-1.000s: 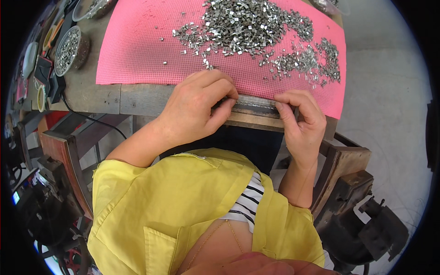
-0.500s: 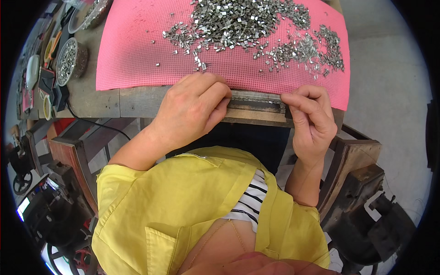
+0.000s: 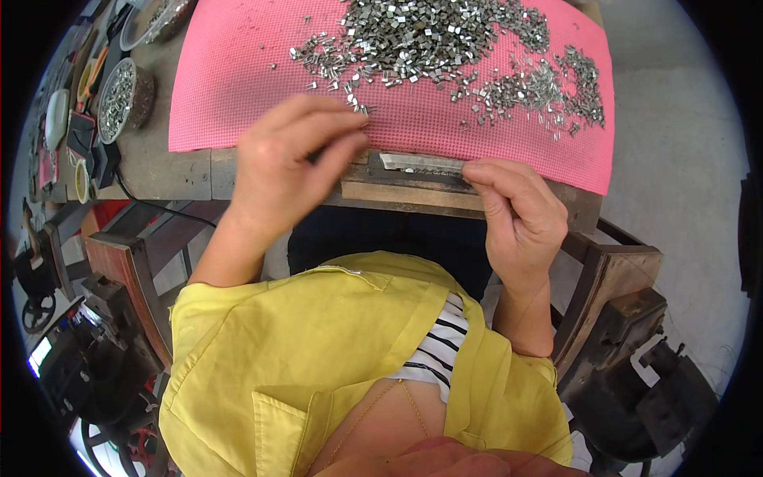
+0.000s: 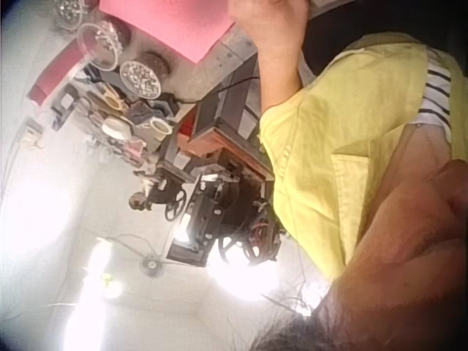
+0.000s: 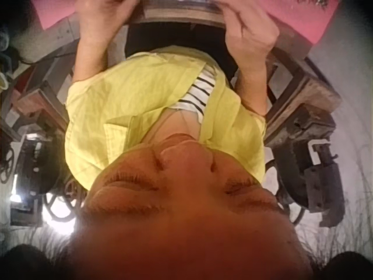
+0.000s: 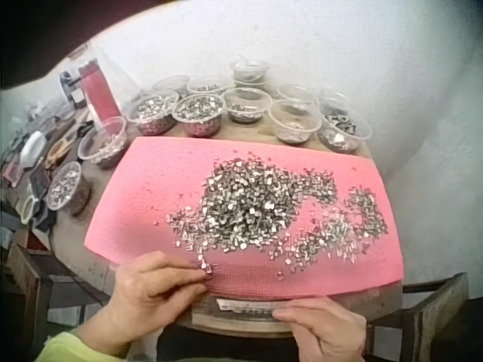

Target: Manually aligning tiny metal components into a jig and processing them using a mechanical press machine.

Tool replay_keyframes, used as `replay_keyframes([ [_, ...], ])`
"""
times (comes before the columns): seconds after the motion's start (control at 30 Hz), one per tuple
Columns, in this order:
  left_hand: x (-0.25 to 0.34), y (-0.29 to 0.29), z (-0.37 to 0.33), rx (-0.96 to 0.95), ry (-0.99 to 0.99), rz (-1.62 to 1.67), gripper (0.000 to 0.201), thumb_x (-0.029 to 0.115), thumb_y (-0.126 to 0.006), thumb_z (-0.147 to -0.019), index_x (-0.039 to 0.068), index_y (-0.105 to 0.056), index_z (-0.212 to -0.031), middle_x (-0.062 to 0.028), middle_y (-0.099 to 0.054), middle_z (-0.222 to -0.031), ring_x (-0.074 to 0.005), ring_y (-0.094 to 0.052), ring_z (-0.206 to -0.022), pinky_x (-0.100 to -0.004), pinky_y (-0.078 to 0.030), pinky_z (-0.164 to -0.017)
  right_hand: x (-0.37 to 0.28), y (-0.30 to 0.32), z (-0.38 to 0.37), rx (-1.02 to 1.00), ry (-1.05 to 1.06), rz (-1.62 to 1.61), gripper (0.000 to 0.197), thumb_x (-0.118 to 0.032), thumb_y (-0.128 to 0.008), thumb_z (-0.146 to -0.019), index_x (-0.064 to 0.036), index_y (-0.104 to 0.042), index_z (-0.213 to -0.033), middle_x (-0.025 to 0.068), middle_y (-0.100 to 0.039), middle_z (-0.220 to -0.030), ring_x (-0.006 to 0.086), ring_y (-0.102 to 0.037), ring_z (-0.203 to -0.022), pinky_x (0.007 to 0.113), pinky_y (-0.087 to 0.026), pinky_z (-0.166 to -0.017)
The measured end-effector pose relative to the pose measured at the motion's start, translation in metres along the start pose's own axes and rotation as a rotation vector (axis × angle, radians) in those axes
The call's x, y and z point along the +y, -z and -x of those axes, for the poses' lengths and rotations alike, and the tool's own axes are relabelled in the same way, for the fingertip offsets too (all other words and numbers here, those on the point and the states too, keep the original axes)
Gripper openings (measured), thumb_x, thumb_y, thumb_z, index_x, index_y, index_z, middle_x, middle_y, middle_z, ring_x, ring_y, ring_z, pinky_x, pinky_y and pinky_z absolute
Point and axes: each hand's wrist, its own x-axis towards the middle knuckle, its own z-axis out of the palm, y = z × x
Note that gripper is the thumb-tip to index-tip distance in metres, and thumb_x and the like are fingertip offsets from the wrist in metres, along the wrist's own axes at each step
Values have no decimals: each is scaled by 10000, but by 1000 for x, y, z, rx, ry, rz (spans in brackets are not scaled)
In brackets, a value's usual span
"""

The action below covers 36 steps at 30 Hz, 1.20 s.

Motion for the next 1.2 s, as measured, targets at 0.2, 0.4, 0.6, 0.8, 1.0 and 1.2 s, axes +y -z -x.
replay_keyframes([
  [0.2,-23,8,-1,90,-43,-229,168,92,-827,-770,93,-778,-930,-30,-714,-905,-227,-684,-813,-337,-528,-701,-4,-13,-2,-66,-6,-14,221,136,-683,-820,-14,-732,-974,111,-692,-917,220,-677,-789,308,-540,-663],
  [0.4,-15,5,-13,-13,-115,-266,171,43,-811,-754,76,-765,-915,-59,-687,-885,-255,-660,-812,-355,-515,-720,-3,-20,-3,-131,91,62,274,119,-706,-733,-56,-729,-943,81,-666,-888,271,-642,-794,368,-511,-680],
  [0.6,-13,4,-13,-78,-56,-308,130,140,-829,-752,94,-741,-836,-27,-666,-815,-251,-634,-759,-360,-481,-675,5,-31,-5,-64,193,107,381,120,-726,-727,-51,-681,-1064,75,-677,-912,278,-637,-809,372,-504,-723],
  [0.8,-11,3,-12,-75,-14,-332,126,166,-829,-762,93,-747,-823,-22,-666,-793,-251,-626,-712,-362,-477,-650,5,-30,-4,-92,154,126,449,127,-733,-735,-47,-627,-1135,69,-677,-923,281,-636,-819,389,-499,-724],
  [1.0,-15,4,-13,-74,-4,-319,128,186,-830,-774,95,-750,-816,-21,-658,-774,-259,-627,-700,-366,-479,-636,3,-32,-6,-103,178,175,430,104,-735,-737,-50,-626,-1124,68,-672,-912,275,-638,-822,394,-497,-743],
  [1.2,-15,6,-14,-103,10,-315,119,171,-814,-789,81,-744,-824,-45,-660,-791,-277,-635,-721,-379,-491,-648,-8,-26,-15,-192,339,407,371,15,-706,-738,-44,-663,-1102,57,-657,-844,254,-639,-825,387,-481,-757],
])
